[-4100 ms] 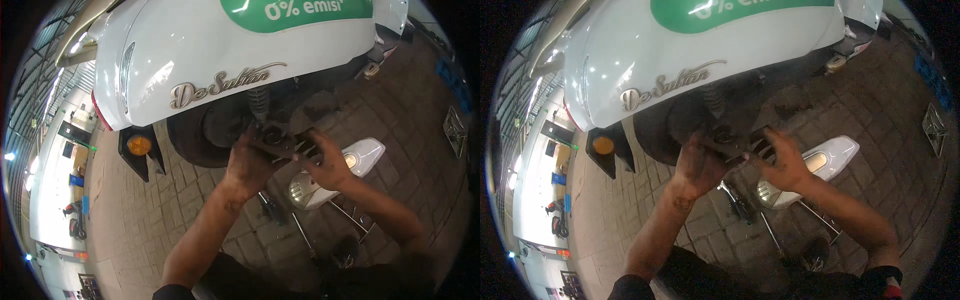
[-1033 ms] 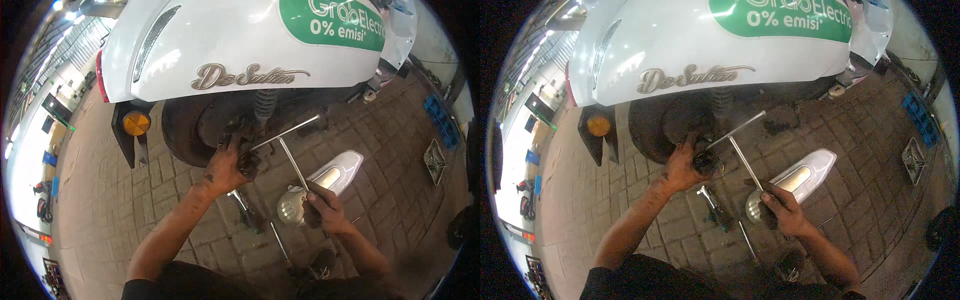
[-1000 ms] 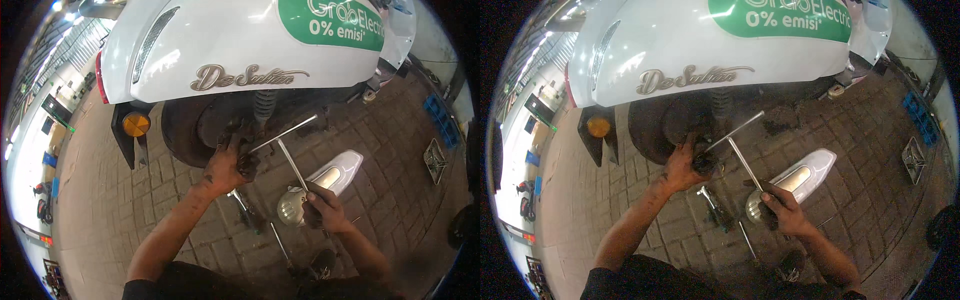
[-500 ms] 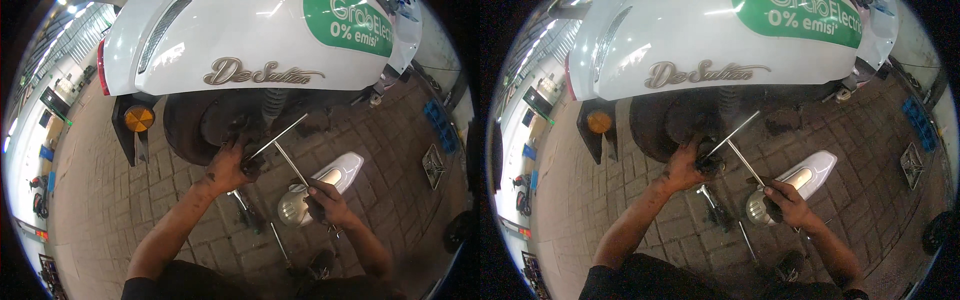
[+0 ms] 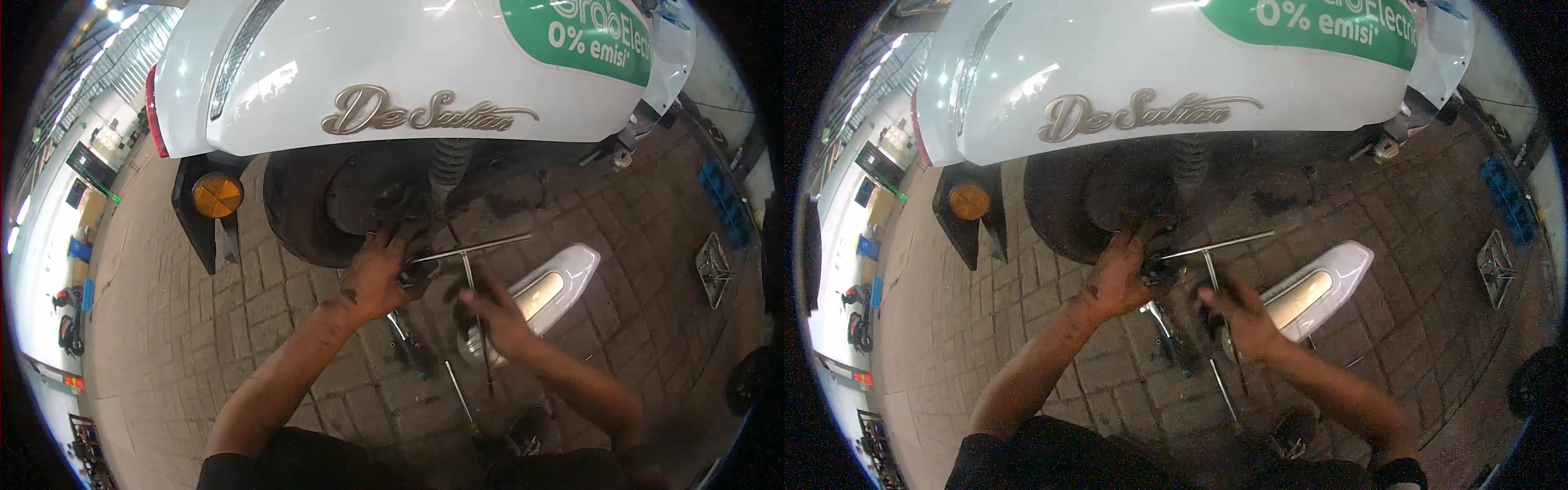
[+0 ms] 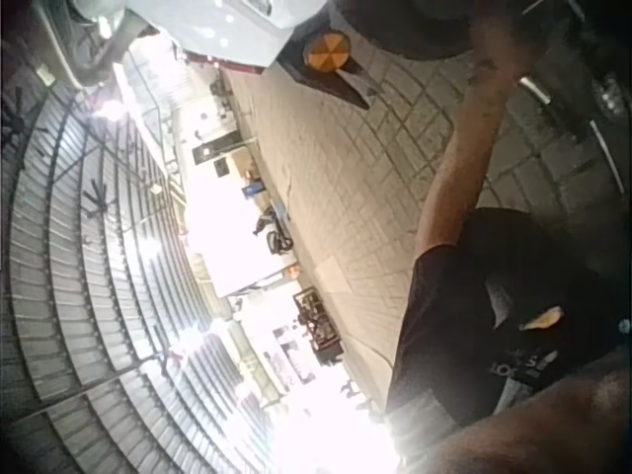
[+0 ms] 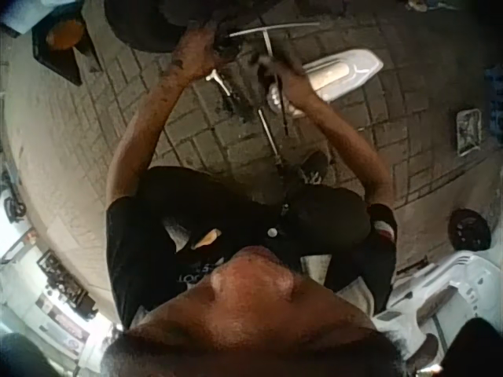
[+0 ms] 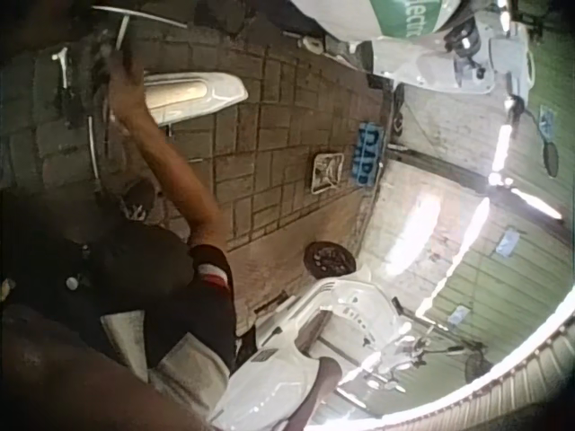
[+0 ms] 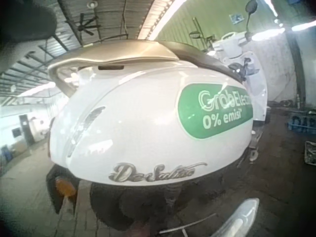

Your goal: The person uses a screwdriver and a wrench to loosen and then remove the brake caliper from the rear wheel of a white scooter.

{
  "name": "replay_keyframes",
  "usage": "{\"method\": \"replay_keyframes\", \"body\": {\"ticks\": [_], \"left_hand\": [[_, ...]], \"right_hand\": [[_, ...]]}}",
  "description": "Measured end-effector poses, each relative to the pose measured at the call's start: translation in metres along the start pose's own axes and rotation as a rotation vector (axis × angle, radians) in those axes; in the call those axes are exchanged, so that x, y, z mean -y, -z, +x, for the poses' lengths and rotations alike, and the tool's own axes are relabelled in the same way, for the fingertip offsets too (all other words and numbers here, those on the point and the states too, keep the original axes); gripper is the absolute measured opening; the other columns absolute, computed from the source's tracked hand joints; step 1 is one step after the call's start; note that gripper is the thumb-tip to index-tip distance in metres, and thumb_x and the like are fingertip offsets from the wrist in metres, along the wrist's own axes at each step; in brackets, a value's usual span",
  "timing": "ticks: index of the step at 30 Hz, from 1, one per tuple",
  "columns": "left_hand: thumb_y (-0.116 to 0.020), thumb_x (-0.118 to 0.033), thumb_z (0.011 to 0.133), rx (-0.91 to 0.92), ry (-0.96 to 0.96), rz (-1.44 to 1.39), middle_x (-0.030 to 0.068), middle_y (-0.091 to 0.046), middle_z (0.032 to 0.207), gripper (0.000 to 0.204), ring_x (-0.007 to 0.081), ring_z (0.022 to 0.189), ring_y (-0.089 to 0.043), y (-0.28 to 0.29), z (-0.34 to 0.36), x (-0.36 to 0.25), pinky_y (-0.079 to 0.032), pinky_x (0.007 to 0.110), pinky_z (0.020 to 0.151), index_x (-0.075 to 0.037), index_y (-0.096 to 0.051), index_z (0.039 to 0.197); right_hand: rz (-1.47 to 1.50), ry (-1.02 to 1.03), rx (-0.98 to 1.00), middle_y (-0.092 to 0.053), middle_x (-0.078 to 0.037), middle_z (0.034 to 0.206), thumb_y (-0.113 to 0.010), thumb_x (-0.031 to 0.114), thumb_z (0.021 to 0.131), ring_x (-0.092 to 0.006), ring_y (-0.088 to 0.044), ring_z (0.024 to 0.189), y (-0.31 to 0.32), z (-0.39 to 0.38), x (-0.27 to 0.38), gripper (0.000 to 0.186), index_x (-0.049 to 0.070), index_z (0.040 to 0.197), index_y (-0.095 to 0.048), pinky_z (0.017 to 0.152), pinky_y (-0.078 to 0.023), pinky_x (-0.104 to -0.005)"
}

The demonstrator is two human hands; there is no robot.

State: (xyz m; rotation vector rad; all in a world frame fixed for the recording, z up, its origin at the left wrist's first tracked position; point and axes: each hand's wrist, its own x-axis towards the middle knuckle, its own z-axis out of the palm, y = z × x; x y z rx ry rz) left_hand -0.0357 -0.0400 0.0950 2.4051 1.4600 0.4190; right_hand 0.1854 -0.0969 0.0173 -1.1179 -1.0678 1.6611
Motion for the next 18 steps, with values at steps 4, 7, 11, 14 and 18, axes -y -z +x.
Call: {"method": "replay_keyframes", "body": {"ticks": [4,7,11,14,18], "left_hand": [[-0.082,-0.025,0.068,-0.037,-0.040,0.055,0.0280,-0.037,0.141,0.090,0.0495,0.128,-0.041,-0.006,-0.003,0.004,-0.041,0.054,0.104,-0.011,-0.035,0.143],[-0.079,-0.019,0.070,0.016,0.044,0.048,0.0270,-0.037,0.138,0.090,0.0473,0.130,-0.038,0.000,-0.002,-0.010,-0.038,0.053,0.108,-0.007,-0.029,0.144],[-0.078,-0.017,0.072,-0.064,-0.030,0.061,0.0278,-0.036,0.139,0.090,0.0500,0.129,-0.038,-0.010,-0.009,-0.006,-0.034,0.055,0.110,-0.008,-0.026,0.145],[-0.078,-0.015,0.072,-0.044,0.057,0.030,0.0298,-0.034,0.139,0.092,0.0521,0.128,-0.037,-0.017,-0.012,-0.008,-0.032,0.055,0.111,-0.007,-0.024,0.146],[-0.079,-0.015,0.069,-0.175,0.085,-0.064,0.0315,-0.034,0.138,0.099,0.0541,0.127,-0.037,-0.036,-0.014,-0.015,-0.032,0.055,0.110,-0.005,-0.020,0.147]], "right_hand": [[0.047,-0.030,-0.110,-0.056,-0.014,0.126,-0.066,0.036,0.092,-0.0222,-0.053,0.115,-0.012,0.044,0.052,0.061,0.002,0.137,-0.044,0.098,-0.042,-0.0336],[-0.117,0.097,0.036,-0.058,-0.014,0.122,-0.067,0.033,0.092,-0.0211,-0.056,0.110,-0.008,0.059,0.062,0.060,0.003,0.138,-0.043,0.094,-0.045,-0.0331],[-0.336,0.237,0.120,-0.060,-0.014,0.120,-0.066,0.028,0.092,-0.0209,-0.056,0.109,-0.012,0.064,0.052,0.060,0.000,0.139,-0.040,0.096,-0.045,-0.0333],[-0.255,0.309,0.215,-0.060,-0.015,0.120,-0.065,0.025,0.093,-0.0210,-0.056,0.110,-0.010,0.069,0.032,0.055,-0.003,0.136,-0.043,0.097,-0.044,-0.0333],[-0.266,0.357,0.263,-0.063,-0.015,0.117,-0.065,0.019,0.092,-0.0210,-0.058,0.109,0.005,0.076,0.034,0.044,-0.006,0.127,-0.053,0.096,-0.045,-0.0332]]}}
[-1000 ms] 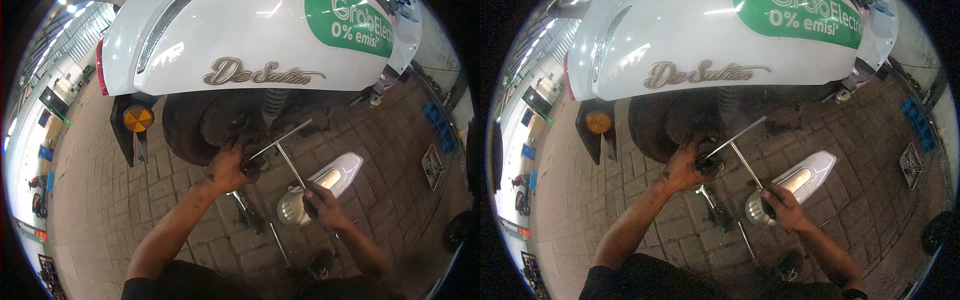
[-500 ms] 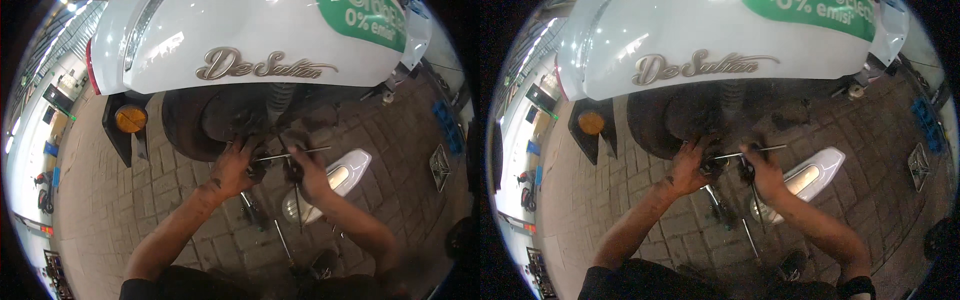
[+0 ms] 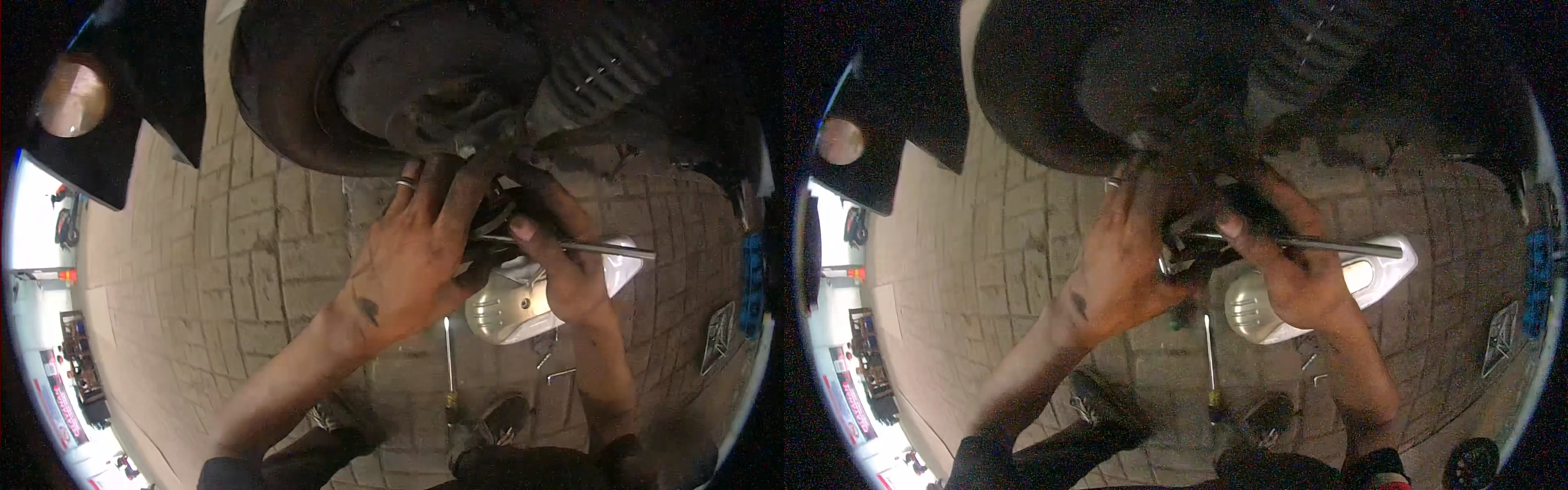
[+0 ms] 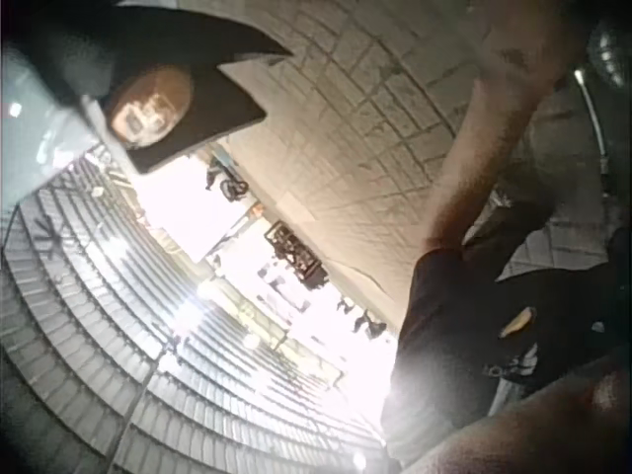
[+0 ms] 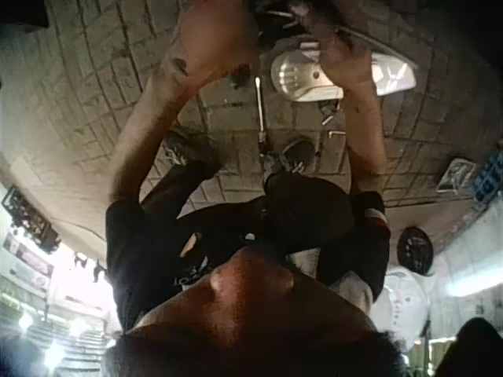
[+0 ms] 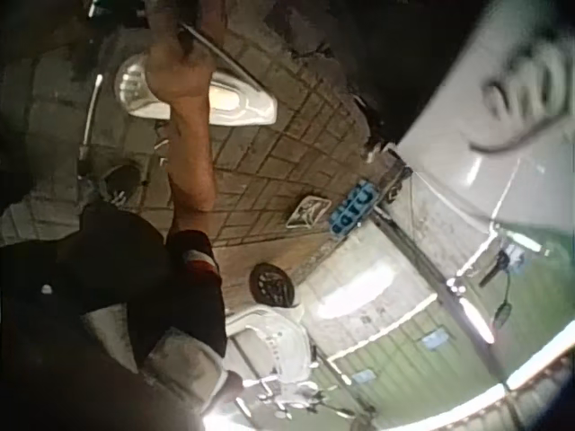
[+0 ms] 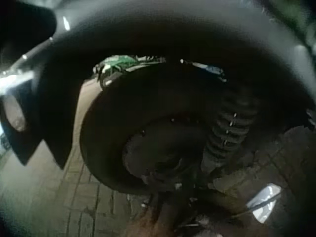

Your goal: The person uses a screwdriver and a wrench to loosen and then remove the brake caliper from the rear wheel of a white scooter.

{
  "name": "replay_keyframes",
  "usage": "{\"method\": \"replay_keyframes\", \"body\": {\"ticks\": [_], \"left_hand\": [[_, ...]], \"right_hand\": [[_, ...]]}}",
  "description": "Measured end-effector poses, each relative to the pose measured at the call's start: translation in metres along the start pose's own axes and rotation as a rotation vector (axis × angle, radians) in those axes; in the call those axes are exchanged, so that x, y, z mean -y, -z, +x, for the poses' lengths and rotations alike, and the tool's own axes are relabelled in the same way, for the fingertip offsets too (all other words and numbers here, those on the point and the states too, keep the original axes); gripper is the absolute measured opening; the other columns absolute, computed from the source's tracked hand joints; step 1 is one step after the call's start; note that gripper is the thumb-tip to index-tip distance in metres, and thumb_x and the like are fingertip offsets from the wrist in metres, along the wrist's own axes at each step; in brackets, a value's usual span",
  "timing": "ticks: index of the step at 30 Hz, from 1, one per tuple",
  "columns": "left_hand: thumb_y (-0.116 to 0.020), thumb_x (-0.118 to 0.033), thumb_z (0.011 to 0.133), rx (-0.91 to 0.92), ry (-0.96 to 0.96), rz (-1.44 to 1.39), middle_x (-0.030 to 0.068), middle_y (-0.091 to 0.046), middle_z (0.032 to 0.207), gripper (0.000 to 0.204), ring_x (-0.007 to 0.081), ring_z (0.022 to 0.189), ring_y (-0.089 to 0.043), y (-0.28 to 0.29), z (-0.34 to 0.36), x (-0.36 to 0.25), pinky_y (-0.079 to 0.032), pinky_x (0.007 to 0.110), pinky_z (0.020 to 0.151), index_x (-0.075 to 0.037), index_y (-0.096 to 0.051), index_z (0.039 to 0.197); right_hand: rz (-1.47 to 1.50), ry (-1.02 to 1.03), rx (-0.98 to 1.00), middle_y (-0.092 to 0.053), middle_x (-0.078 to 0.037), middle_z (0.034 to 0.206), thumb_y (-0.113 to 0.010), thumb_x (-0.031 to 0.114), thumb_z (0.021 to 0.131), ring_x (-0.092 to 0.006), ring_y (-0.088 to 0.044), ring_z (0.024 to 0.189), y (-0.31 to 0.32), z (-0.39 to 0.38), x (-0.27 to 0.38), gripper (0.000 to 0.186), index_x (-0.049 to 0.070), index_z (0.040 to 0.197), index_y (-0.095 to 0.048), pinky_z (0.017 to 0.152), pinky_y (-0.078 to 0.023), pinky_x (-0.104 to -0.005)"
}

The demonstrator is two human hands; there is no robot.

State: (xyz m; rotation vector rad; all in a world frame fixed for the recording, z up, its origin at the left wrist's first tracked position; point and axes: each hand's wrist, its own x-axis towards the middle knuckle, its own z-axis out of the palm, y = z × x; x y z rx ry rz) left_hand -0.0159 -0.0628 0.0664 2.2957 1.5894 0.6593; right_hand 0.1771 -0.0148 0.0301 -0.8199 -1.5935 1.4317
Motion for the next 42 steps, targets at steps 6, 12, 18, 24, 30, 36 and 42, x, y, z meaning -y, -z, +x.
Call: {"method": "replay_keyframes", "body": {"ticks": [6,12,18,24,30,36,42], "left_hand": [[-0.078,-0.014,0.070,-0.246,0.060,-0.123,0.0297,-0.035,0.137,0.097,0.0501,0.126,-0.040,-0.025,-0.012,-0.003,-0.034,0.051,0.109,-0.002,-0.021,0.147],[-0.076,-0.026,0.078,-0.856,0.829,-0.755,0.0160,-0.059,0.116,0.065,0.0271,0.109,-0.056,-0.162,-0.126,-0.016,-0.044,0.040,0.094,0.001,-0.047,0.130],[-0.073,-0.044,0.076,0.546,1.128,-0.049,0.0266,-0.063,0.110,0.085,0.0396,0.097,-0.065,-0.260,-0.229,-0.060,-0.055,0.045,0.080,0.009,-0.039,0.133],[-0.072,-0.045,0.079,0.579,0.849,-0.049,0.0282,-0.056,0.122,0.087,0.0399,0.102,-0.063,-0.276,-0.245,-0.052,-0.054,0.045,0.087,0.012,-0.037,0.134],[-0.060,-0.036,0.091,0.835,0.736,-0.082,0.0315,-0.048,0.133,0.066,0.0403,0.108,-0.061,-0.285,-0.236,-0.049,-0.055,0.045,0.086,0.013,-0.041,0.132],[-0.060,-0.022,0.091,0.730,0.614,-0.695,0.0257,-0.063,0.112,0.048,0.0414,0.097,-0.064,-0.210,-0.264,-0.016,-0.054,0.047,0.079,-0.001,-0.047,0.132],[-0.045,-0.028,0.101,0.801,0.799,-0.014,0.0181,-0.067,0.092,0.037,0.0274,0.074,-0.064,-0.003,-0.168,0.014,-0.051,0.039,0.069,-0.010,-0.052,0.132]], "right_hand": [[-0.056,-0.049,-0.078,-0.068,-0.015,0.110,-0.069,0.013,0.087,-0.0205,-0.063,0.101,0.002,-0.003,0.008,0.034,-0.005,0.115,-0.063,0.090,-0.048,-0.0324],[-0.021,0.098,-0.100,-0.070,-0.012,0.101,-0.070,0.013,0.087,-0.0177,-0.065,0.093,-0.003,0.001,-0.003,0.027,-0.004,0.108,-0.067,0.084,-0.050,-0.0295],[0.084,-0.092,-0.124,-0.069,-0.008,0.098,-0.072,0.019,0.086,-0.0160,-0.064,0.090,0.000,-0.001,0.018,0.029,0.000,0.107,-0.068,0.083,-0.049,-0.0284],[0.204,-0.100,-0.109,-0.068,-0.008,0.100,-0.072,0.021,0.086,-0.0168,-0.062,0.093,0.006,0.002,0.017,0.033,-0.001,0.110,-0.065,0.086,-0.049,-0.0300],[0.209,-0.084,-0.113,-0.069,-0.005,0.097,-0.072,0.028,0.087,-0.0147,-0.061,0.092,0.007,0.000,0.016,0.032,0.001,0.104,-0.067,0.084,-0.048,-0.0303],[0.313,-0.097,-0.035,-0.070,-0.006,0.098,-0.073,0.030,0.086,-0.0145,-0.061,0.092,0.012,0.000,0.025,0.034,0.001,0.104,-0.068,0.084,-0.047,-0.0295],[0.340,-0.183,-0.119,-0.069,-0.007,0.107,-0.072,0.029,0.088,-0.0163,-0.061,0.098,0.009,-0.001,0.011,0.035,0.002,0.110,-0.067,0.090,-0.047,-0.0299]]}}
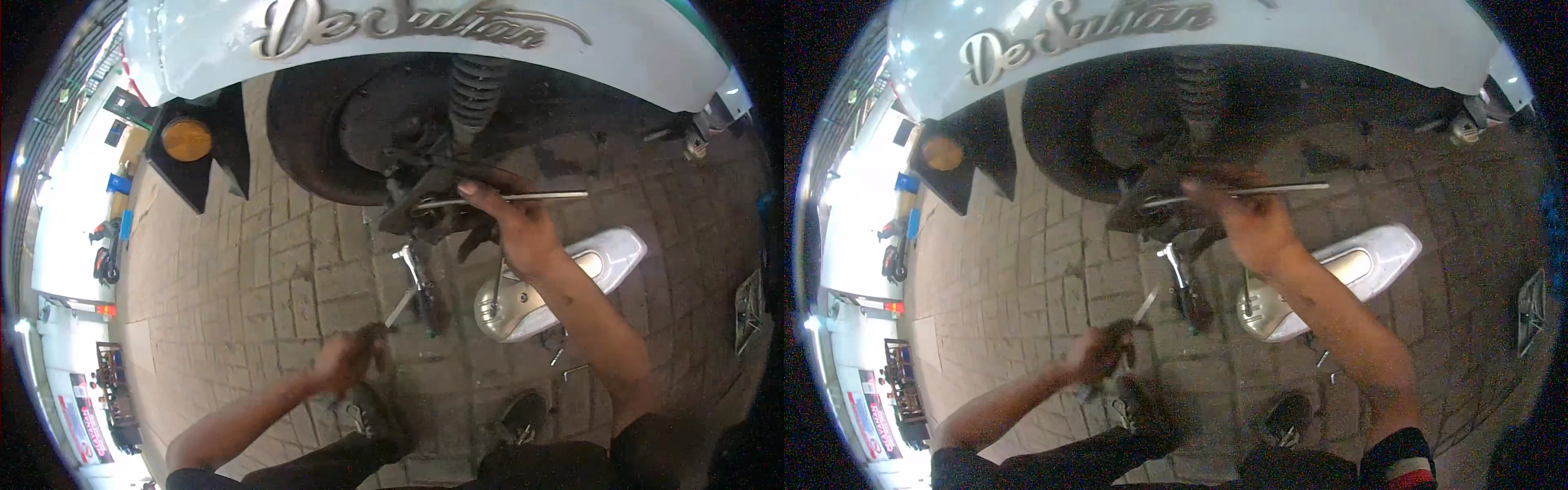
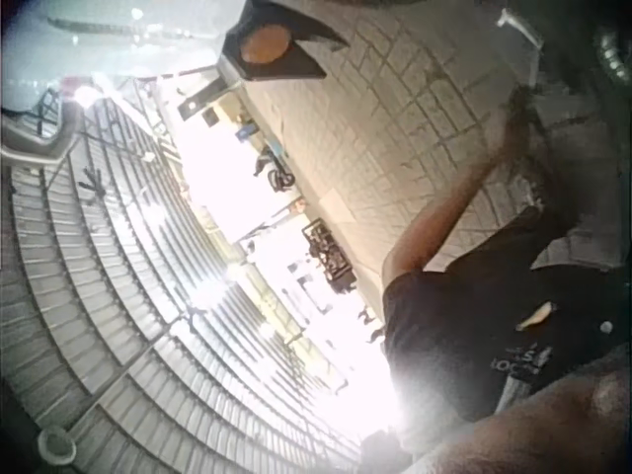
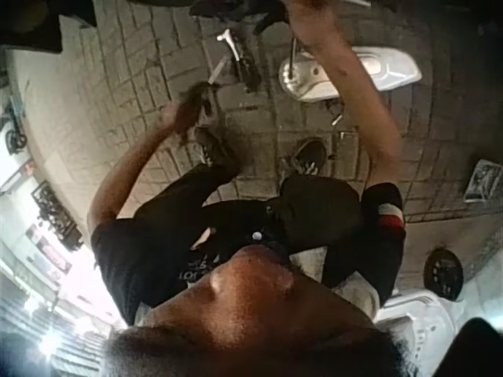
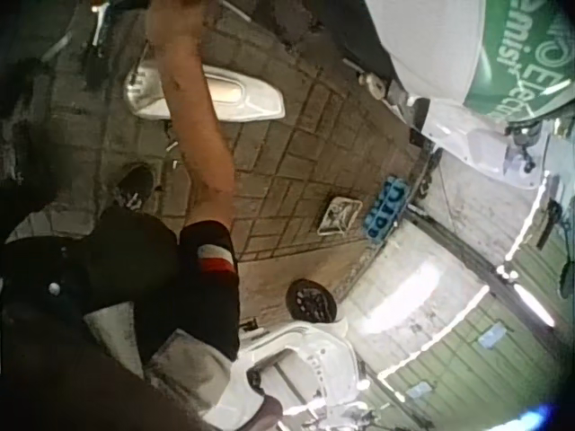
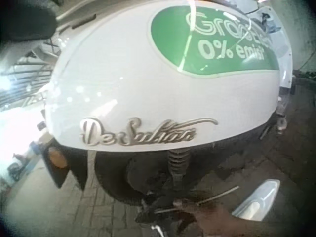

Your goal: The person uses a screwdriver and a wrench to loosen and then remove the brake caliper from the rear wheel of a white scooter.

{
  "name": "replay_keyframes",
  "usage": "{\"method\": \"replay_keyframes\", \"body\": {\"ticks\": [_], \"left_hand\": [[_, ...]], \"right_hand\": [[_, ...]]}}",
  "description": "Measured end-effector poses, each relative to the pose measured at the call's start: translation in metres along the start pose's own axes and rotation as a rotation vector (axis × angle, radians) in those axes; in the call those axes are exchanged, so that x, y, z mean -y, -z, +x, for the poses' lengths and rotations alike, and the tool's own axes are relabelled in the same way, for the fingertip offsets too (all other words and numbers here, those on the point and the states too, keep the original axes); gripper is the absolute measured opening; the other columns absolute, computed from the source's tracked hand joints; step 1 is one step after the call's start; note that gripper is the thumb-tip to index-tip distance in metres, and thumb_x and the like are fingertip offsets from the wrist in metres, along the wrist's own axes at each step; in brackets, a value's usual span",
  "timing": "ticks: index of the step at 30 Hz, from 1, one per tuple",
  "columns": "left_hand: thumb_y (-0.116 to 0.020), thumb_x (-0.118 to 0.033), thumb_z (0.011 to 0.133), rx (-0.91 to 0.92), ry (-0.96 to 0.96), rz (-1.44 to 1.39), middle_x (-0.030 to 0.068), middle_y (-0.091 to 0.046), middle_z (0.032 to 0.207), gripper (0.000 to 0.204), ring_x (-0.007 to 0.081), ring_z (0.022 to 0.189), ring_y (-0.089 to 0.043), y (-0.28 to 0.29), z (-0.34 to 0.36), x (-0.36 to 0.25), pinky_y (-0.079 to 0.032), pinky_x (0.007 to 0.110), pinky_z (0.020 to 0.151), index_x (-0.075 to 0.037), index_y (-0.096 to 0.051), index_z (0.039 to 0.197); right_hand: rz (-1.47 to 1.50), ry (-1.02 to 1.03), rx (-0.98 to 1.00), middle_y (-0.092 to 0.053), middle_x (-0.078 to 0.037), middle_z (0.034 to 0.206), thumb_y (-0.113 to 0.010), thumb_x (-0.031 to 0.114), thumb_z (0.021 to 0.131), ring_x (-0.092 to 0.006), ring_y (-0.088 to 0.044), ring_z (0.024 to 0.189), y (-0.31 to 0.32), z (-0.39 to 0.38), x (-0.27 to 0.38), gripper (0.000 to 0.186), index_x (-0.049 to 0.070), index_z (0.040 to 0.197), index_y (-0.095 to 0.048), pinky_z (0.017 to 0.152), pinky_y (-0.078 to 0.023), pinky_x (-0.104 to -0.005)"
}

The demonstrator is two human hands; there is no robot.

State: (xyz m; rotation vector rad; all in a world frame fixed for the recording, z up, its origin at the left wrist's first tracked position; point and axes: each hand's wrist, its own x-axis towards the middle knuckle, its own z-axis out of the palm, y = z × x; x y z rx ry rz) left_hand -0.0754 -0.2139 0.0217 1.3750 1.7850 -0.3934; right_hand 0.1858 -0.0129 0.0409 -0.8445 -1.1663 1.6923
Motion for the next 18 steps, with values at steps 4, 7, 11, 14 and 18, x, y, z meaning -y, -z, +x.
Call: {"method": "replay_keyframes", "body": {"ticks": [4,7,11,14,18], "left_hand": [[-0.042,-0.027,0.103,-0.312,-0.339,-0.382,0.0090,-0.062,0.073,0.038,0.0174,0.065,-0.057,0.067,-0.046,-0.020,-0.048,0.033,0.063,-0.005,-0.052,0.133],[-0.038,-0.024,0.105,-0.356,-0.373,-0.610,0.0058,-0.056,0.068,0.040,0.0127,0.064,-0.054,0.071,-0.062,-0.027,-0.047,0.031,0.063,0.000,-0.049,0.135],[-0.042,-0.021,0.104,-0.368,-0.543,-0.613,0.0033,-0.052,0.068,0.037,0.0114,0.061,-0.050,0.071,-0.025,-0.034,-0.044,0.028,0.060,0.000,-0.051,0.133],[-0.043,-0.019,0.104,-0.335,-0.605,-0.497,0.0028,-0.051,0.068,0.035,0.0112,0.062,-0.047,0.085,-0.008,-0.046,-0.043,0.027,0.060,0.000,-0.051,0.133],[-0.047,-0.019,0.102,-0.363,-0.691,-0.716,-0.0014,-0.053,0.073,0.037,0.0072,0.065,-0.044,0.070,0.022,-0.032,-0.039,0.024,0.059,-0.001,-0.051,0.134]], "right_hand": [[0.089,-0.012,-0.017,-0.067,-0.007,0.112,-0.071,0.029,0.089,-0.0172,-0.060,0.101,-0.007,-0.002,0.006,0.038,0.003,0.115,-0.064,0.092,-0.045,-0.0307],[0.091,-0.021,0.002,-0.066,-0.008,0.114,-0.070,0.031,0.089,-0.0177,-0.059,0.104,-0.015,0.000,-0.004,0.041,0.003,0.118,-0.063,0.093,-0.045,-0.0311],[0.012,-0.096,0.014,-0.066,-0.009,0.115,-0.068,0.034,0.090,-0.0189,-0.058,0.105,-0.018,0.000,-0.004,0.043,0.002,0.118,-0.062,0.094,-0.044,-0.0320],[-0.164,-0.105,-0.036,-0.066,-0.009,0.112,-0.068,0.038,0.089,-0.0191,-0.058,0.103,-0.021,0.000,0.011,0.045,0.002,0.117,-0.063,0.093,-0.044,-0.0323],[-0.170,-0.181,-0.095,-0.063,-0.010,0.110,-0.069,0.035,0.088,-0.0194,-0.059,0.097,-0.035,0.003,0.025,0.045,0.002,0.118,-0.061,0.088,-0.048,-0.0327]]}}
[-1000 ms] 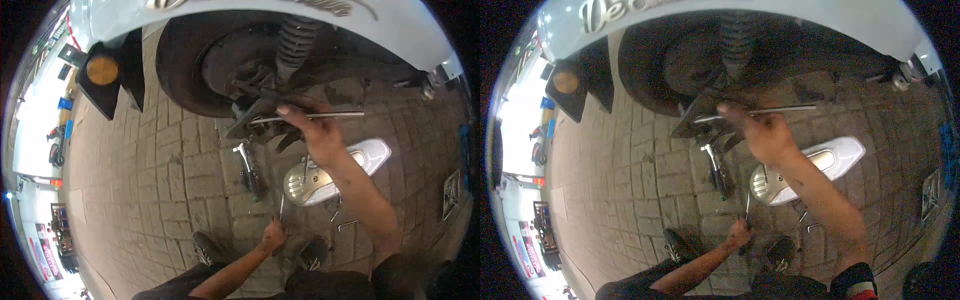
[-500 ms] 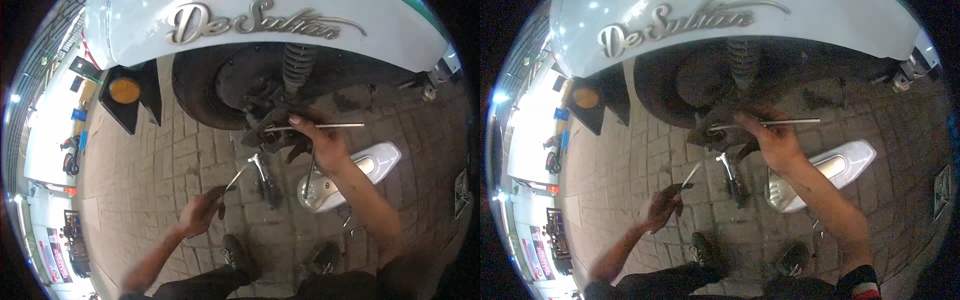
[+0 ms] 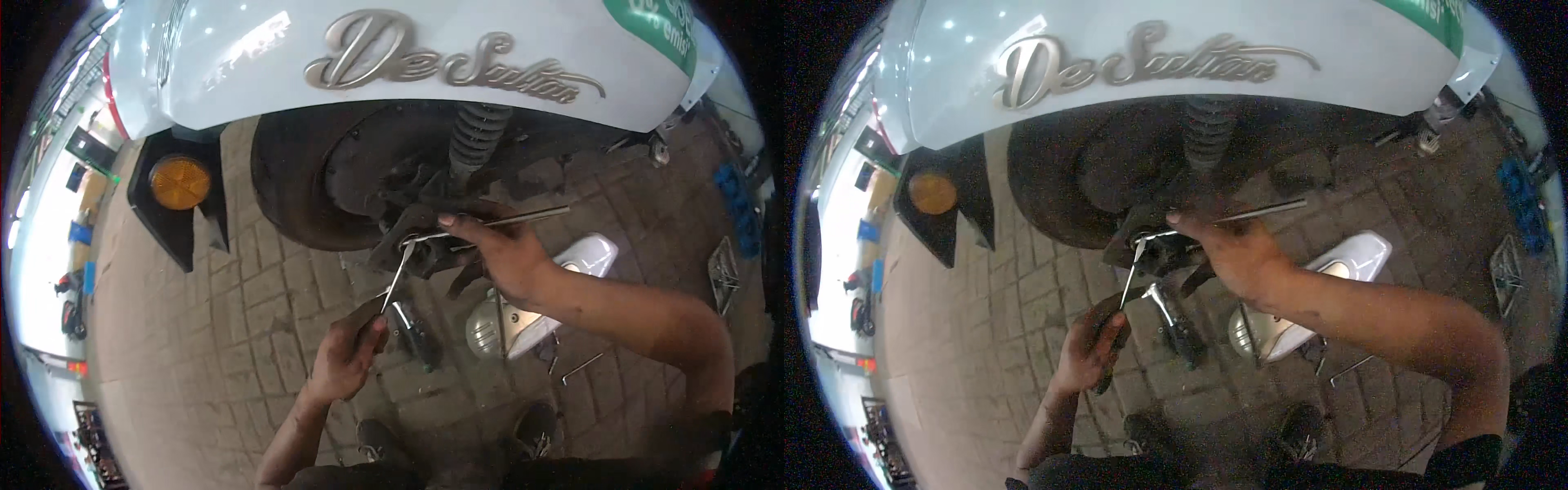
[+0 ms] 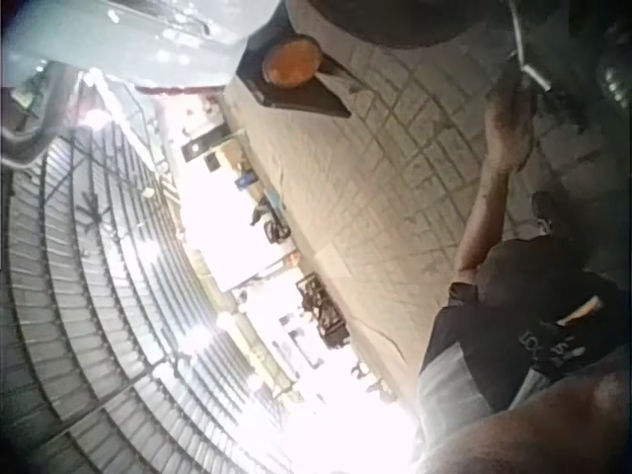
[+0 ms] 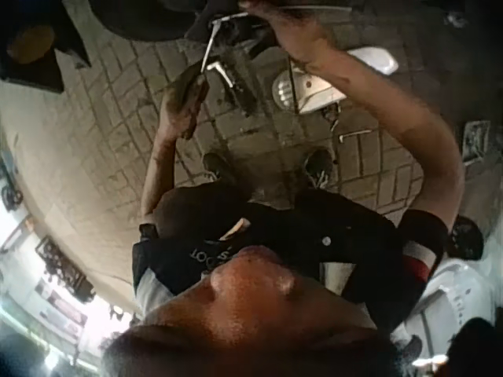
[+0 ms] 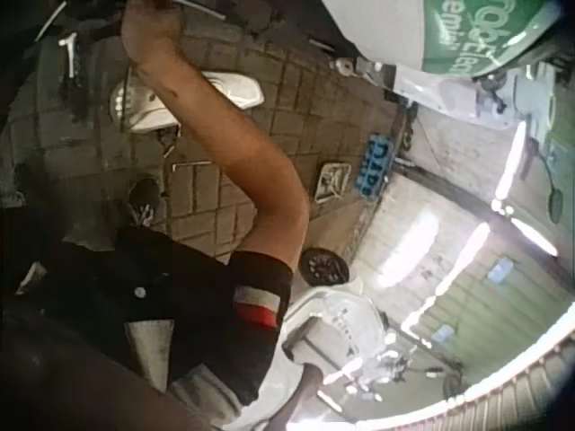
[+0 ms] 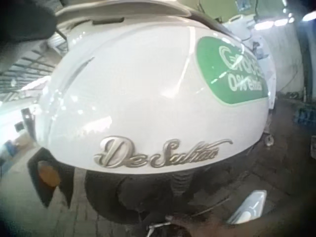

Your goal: The person uses a screwdriver and a wrench to loosen and then remove the brake caliper from the rear wheel of a white scooter.

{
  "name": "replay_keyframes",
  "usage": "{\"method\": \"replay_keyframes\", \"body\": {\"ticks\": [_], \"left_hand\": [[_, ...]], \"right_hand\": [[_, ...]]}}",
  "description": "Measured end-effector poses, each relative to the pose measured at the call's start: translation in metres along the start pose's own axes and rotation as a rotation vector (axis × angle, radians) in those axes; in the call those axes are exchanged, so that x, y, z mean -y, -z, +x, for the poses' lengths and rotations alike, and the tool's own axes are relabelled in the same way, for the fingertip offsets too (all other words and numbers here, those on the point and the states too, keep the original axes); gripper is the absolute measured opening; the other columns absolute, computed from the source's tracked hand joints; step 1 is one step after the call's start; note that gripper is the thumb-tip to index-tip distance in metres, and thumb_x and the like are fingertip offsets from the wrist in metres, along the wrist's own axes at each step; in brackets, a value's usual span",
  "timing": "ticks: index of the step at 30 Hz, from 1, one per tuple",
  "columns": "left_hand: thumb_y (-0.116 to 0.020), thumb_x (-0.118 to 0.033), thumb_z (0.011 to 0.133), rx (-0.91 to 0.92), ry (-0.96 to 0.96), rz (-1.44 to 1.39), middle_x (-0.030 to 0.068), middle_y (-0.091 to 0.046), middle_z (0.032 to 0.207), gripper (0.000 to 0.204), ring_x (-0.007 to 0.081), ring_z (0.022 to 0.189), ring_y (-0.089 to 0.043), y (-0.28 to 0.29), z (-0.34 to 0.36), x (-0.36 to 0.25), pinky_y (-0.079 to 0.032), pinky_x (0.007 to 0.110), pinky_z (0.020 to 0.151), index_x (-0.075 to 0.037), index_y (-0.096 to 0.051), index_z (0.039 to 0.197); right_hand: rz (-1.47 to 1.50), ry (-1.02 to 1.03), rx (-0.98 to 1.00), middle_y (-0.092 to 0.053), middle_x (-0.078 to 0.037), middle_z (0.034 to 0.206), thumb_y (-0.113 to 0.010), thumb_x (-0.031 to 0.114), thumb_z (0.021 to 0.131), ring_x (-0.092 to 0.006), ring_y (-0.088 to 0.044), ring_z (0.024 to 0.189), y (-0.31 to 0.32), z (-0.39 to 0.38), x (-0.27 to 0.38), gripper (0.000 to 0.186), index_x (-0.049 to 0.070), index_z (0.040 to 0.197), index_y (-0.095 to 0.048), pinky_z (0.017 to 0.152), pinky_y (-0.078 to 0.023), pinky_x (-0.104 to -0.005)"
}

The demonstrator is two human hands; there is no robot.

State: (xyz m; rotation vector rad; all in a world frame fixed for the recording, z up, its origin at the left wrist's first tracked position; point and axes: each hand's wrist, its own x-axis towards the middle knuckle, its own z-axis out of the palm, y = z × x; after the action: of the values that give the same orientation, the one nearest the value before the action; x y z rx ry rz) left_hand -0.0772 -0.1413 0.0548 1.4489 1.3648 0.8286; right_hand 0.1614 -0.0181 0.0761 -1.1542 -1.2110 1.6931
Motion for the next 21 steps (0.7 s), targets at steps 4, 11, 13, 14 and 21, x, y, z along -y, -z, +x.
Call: {"method": "replay_keyframes", "body": {"ticks": [4,11,13,14,21], "left_hand": [[-0.049,-0.016,0.100,-0.083,-0.075,0.117,0.0012,-0.056,0.073,0.035,0.0103,0.062,-0.046,0.007,0.002,0.019,-0.041,0.027,0.056,-0.002,-0.054,0.132],[-0.059,-0.008,0.090,-0.097,-0.224,0.337,0.0262,-0.064,0.095,0.032,0.0423,0.078,-0.063,0.027,0.010,0.038,-0.051,0.043,0.066,-0.001,-0.058,0.121],[-0.060,-0.007,0.088,-0.009,-0.242,0.304,0.0264,-0.063,0.096,0.031,0.0452,0.080,-0.061,0.030,0.017,0.037,-0.051,0.046,0.067,-0.002,-0.059,0.118],[-0.060,-0.007,0.087,0.032,-0.247,0.295,0.0266,-0.063,0.096,0.030,0.0467,0.081,-0.059,0.035,0.018,0.037,-0.050,0.047,0.067,-0.002,-0.060,0.117],[-0.070,-0.012,0.080,0.515,-0.064,-0.420,0.0159,-0.068,0.088,0.064,0.0252,0.071,-0.065,0.077,0.008,0.047,-0.051,0.035,0.062,0.005,-0.045,0.137]], "right_hand": [[-0.076,-0.048,-0.055,-0.061,-0.010,0.109,-0.072,0.032,0.086,-0.0205,-0.061,0.093,-0.021,-0.009,0.014,0.047,0.001,0.120,-0.058,0.076,-0.054,-0.0331],[0.036,0.247,-0.351,-0.067,-0.005,0.096,-0.072,0.028,0.088,-0.0125,-0.061,0.082,-0.059,-0.006,-0.043,0.031,0.003,0.104,-0.064,0.072,-0.050,-0.0261],[0.083,0.154,-0.452,-0.067,-0.006,0.099,-0.071,0.025,0.089,-0.0137,-0.062,0.083,-0.058,-0.010,-0.053,0.032,0.002,0.111,-0.063,0.072,-0.051,-0.0268],[0.113,0.106,-0.497,-0.067,-0.006,0.100,-0.070,0.024,0.090,-0.0143,-0.063,0.084,-0.060,-0.009,-0.055,0.034,0.002,0.114,-0.062,0.072,-0.052,-0.0271],[0.402,0.074,-0.415,-0.067,-0.006,0.100,-0.071,0.025,0.088,-0.0176,-0.065,0.082,-0.061,-0.010,-0.043,0.037,0.002,0.115,-0.061,0.070,-0.054,-0.0307]]}}
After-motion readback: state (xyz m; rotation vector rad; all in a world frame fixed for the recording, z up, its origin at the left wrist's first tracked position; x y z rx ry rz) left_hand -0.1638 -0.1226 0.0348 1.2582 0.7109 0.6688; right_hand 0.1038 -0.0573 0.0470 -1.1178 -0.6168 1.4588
